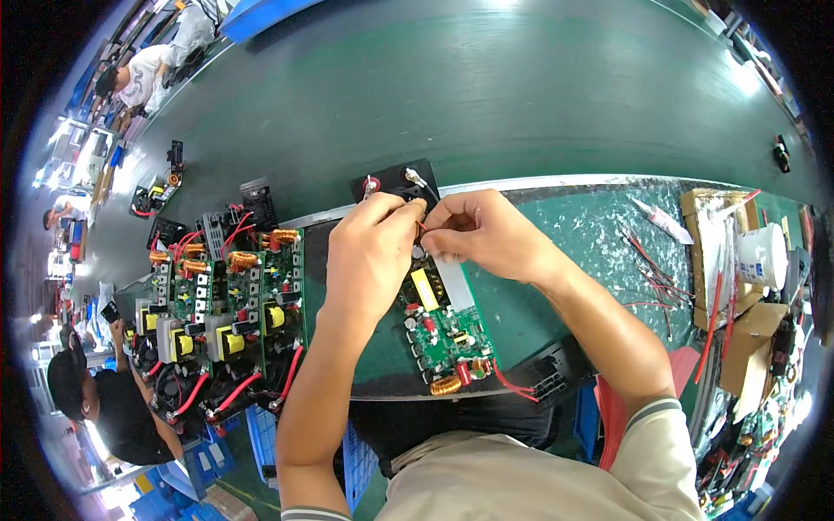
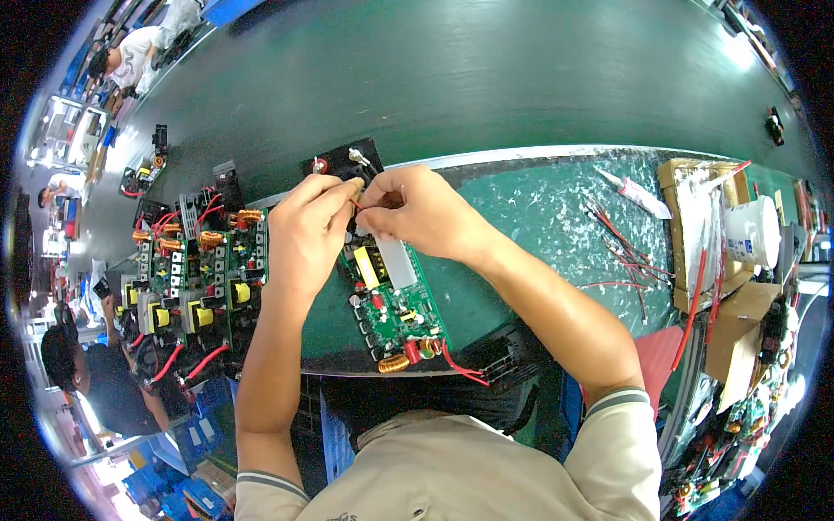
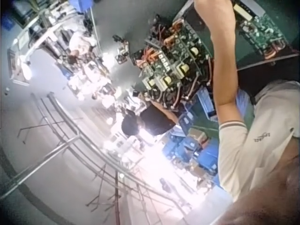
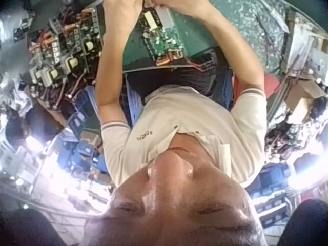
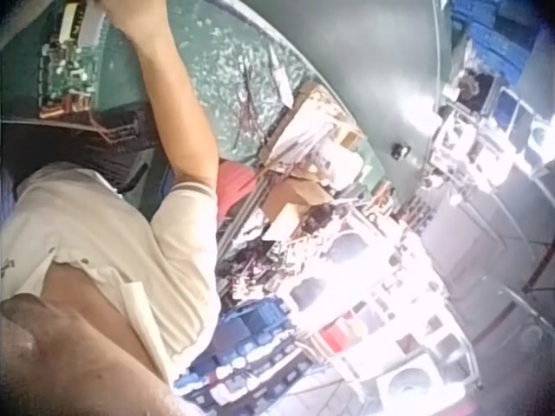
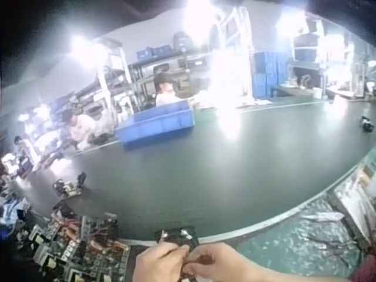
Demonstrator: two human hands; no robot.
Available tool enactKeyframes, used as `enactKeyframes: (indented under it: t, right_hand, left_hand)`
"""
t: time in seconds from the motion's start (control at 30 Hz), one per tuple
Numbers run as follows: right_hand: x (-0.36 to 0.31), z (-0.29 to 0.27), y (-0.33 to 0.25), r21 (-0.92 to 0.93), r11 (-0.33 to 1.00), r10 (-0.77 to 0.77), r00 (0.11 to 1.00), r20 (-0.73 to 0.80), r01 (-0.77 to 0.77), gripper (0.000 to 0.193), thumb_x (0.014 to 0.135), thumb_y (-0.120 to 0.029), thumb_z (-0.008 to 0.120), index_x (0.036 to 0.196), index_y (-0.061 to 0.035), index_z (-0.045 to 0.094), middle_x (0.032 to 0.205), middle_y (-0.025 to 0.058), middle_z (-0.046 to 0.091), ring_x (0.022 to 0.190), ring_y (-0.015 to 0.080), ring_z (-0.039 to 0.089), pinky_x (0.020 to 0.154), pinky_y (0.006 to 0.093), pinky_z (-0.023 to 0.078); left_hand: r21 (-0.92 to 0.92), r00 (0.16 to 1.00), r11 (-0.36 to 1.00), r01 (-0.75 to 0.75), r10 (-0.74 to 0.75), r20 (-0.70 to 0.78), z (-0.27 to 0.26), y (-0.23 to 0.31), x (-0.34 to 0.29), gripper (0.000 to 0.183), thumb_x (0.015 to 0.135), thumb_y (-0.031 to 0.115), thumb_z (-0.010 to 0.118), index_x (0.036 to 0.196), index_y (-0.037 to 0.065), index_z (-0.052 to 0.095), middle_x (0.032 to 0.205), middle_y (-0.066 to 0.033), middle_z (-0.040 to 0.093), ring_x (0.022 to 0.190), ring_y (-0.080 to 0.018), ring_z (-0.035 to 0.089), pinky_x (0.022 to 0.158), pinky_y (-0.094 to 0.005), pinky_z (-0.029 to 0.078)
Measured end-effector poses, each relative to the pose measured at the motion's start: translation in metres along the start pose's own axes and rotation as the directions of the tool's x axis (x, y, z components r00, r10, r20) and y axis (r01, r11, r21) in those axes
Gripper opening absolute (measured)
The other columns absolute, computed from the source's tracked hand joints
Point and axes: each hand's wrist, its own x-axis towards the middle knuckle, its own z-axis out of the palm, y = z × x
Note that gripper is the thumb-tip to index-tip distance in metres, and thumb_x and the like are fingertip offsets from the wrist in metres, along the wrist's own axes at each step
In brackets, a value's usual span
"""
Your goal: Assembling electronic circuit boards by attaching fans, applying glue, and connecting wiring harnesses on a factory line.
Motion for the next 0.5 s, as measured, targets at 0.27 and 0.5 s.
enactKeyframes:
  t: [0.27, 0.5]
  right_hand:
    - [0.004, -0.016, 0.013, 0.126, 0.991, 0.072, 0.984, -0.162, -0.052, 0.013, 0.091, -0.011, 0.067, 0.088, 0.0016, 0.069, 0.074, 0.0036, 0.066, 0.066, 0.0091, 0.061, 0.06, 0.0244, 0.049]
    - [0.018, -0.014, 0.038, 0.151, 0.988, 0.001, 0.992, -0.129, 0.019, 0.013, 0.096, -0.007, 0.059, 0.098, 0.0036, 0.066, 0.084, 0.0021, 0.064, 0.078, 0.0084, 0.059, 0.071, 0.0227, 0.049]
  left_hand:
    - [-0.311, 0.944, 0.906, 0.288, -0.213, 0.251, -0.006, -0.002, 0.006, 0.015, 0.079, 0.005, 0.074, 0.093, 0.003, 0.074, 0.087, -0.0075, 0.063, 0.078, -0.0245, 0.061, 0.068, -0.0347, 0.051]
    - [0.207, 0.987, 0.978, 0.017, -0.05, 0.154, 0.007, 0.004, 0.014, 0.008, 0.077, 0.014, 0.074, 0.082, 0.007, 0.071, 0.084, -0.0064, 0.06, 0.084, -0.0259, 0.059, 0.073, -0.0387, 0.048]
